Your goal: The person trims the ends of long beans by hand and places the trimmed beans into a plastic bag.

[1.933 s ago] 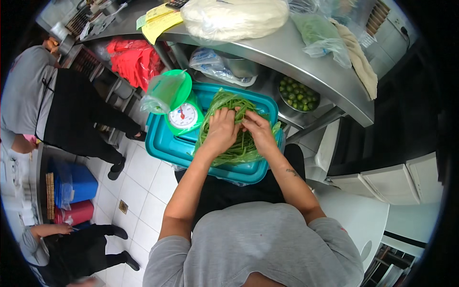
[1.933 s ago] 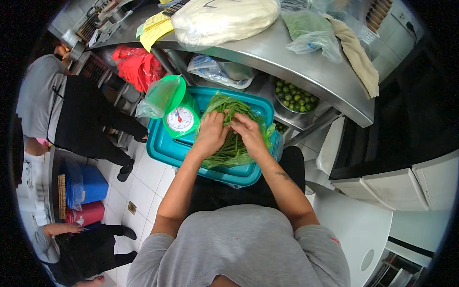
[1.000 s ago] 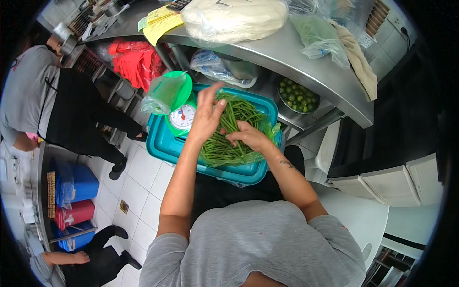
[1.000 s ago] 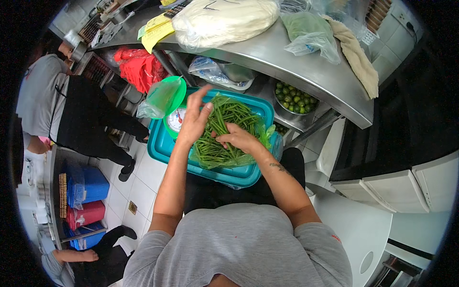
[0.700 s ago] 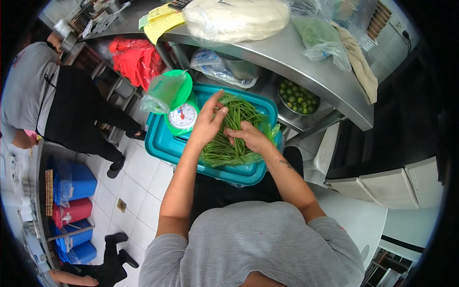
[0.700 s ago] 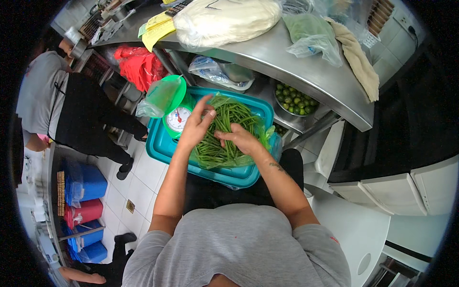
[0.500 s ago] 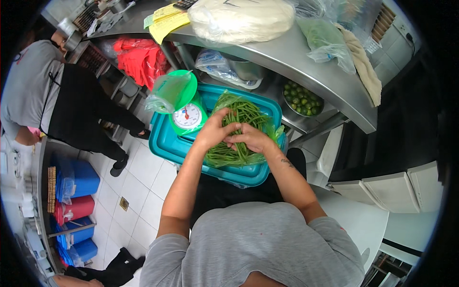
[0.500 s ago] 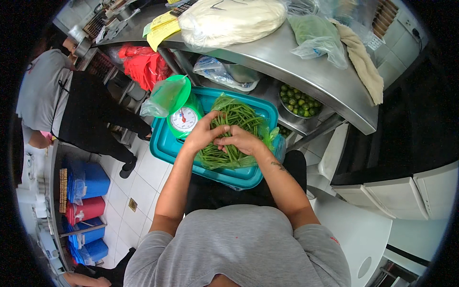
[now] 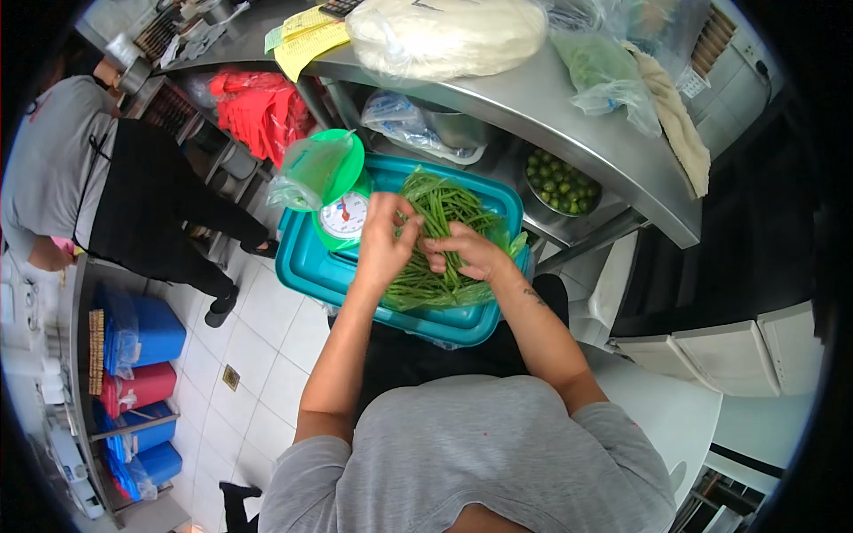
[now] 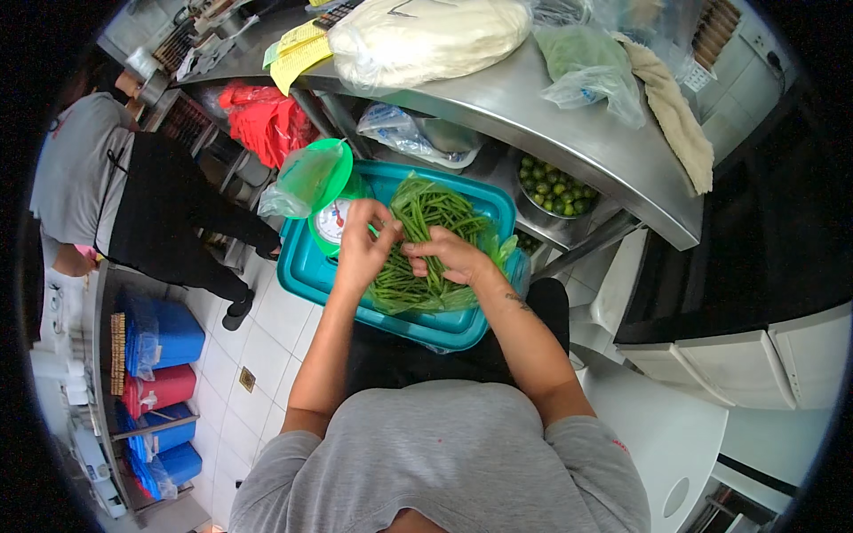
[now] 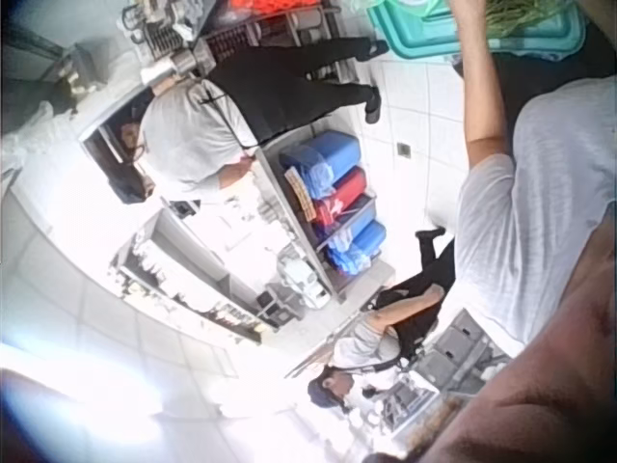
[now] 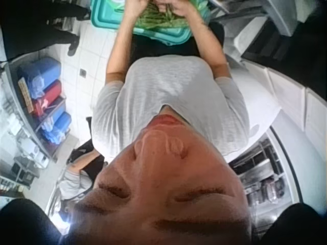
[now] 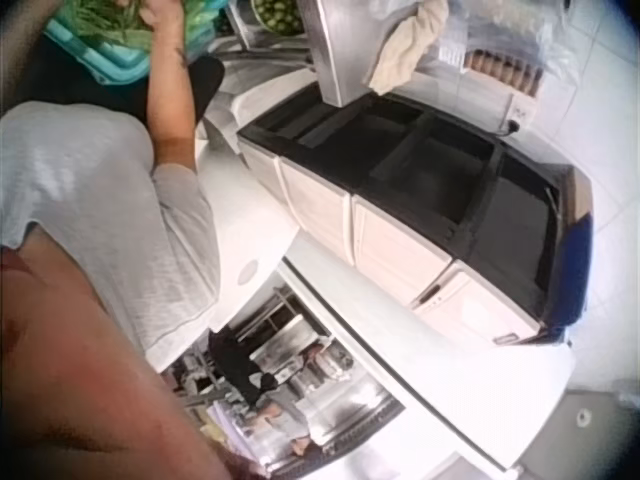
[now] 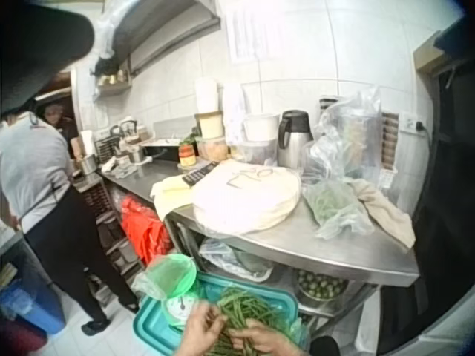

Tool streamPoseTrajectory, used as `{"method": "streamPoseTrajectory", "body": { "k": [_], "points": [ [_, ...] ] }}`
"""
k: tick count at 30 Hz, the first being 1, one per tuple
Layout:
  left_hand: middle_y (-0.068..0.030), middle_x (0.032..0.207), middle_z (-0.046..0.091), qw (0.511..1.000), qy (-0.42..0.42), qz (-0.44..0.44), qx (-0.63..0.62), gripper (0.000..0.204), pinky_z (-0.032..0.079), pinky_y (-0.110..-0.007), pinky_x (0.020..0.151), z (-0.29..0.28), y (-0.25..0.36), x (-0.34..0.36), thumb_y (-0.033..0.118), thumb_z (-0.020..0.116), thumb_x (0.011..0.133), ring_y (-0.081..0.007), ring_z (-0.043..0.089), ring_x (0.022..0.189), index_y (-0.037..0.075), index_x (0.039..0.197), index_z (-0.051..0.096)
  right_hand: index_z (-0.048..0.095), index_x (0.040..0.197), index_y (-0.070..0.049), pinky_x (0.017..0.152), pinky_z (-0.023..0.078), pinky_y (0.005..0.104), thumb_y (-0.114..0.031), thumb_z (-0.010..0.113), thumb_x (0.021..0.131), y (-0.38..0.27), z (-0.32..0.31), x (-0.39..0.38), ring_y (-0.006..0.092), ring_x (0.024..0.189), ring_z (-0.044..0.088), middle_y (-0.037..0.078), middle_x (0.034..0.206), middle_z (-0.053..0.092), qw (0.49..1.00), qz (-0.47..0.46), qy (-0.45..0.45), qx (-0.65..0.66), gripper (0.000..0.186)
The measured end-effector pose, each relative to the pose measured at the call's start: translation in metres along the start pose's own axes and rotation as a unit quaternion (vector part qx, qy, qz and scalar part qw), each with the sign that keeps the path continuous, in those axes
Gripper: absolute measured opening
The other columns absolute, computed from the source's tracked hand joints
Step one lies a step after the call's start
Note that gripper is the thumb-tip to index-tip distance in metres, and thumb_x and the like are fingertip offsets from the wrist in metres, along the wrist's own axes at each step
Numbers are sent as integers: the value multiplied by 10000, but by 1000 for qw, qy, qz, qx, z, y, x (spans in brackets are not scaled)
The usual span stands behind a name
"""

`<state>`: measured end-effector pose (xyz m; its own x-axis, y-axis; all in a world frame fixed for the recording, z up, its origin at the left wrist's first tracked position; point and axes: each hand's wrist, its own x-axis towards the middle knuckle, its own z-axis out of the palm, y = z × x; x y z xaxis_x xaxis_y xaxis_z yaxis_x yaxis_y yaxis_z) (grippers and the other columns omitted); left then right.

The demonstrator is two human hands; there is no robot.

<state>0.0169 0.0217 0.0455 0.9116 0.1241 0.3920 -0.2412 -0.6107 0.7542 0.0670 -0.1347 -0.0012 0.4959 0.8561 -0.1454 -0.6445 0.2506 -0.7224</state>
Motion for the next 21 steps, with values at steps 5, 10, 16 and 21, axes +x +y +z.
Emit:
{"method": "streamPoseTrajectory", "body": {
  "k": [5,10,16,21],
  "points": [
    [-135,800,499,995,-3,14,104,184,445,-364,609,17,-2,-16,47,681,724,-289,545,702,-1,822,533,526,903,-21,561,414,276,3,535,731,8,-5,5,155,621,517,52,774,538,1000,-15,1,-4,173],
    [-141,793,515,997,22,10,75,168,443,-374,571,28,-2,-17,32,665,734,-296,552,660,-7,822,527,534,921,-12,605,438,278,19,507,698,8,-4,2,169,702,540,69,810,549,997,-15,80,7,227],
    [-143,747,539,998,-13,19,59,98,449,-353,565,24,-1,-21,13,610,777,-275,561,624,-10,823,526,534,952,-4,621,450,285,24,497,695,8,1,-3,168,722,547,76,838,557,995,-24,94,16,262],
    [-128,693,589,988,14,-155,-24,49,461,-348,586,7,-6,-14,3,561,793,-287,582,623,-3,823,523,519,1141,6,651,454,278,-3,486,727,11,-15,-4,166,747,547,87,888,567,995,-41,24,82,415]
  ]
}}
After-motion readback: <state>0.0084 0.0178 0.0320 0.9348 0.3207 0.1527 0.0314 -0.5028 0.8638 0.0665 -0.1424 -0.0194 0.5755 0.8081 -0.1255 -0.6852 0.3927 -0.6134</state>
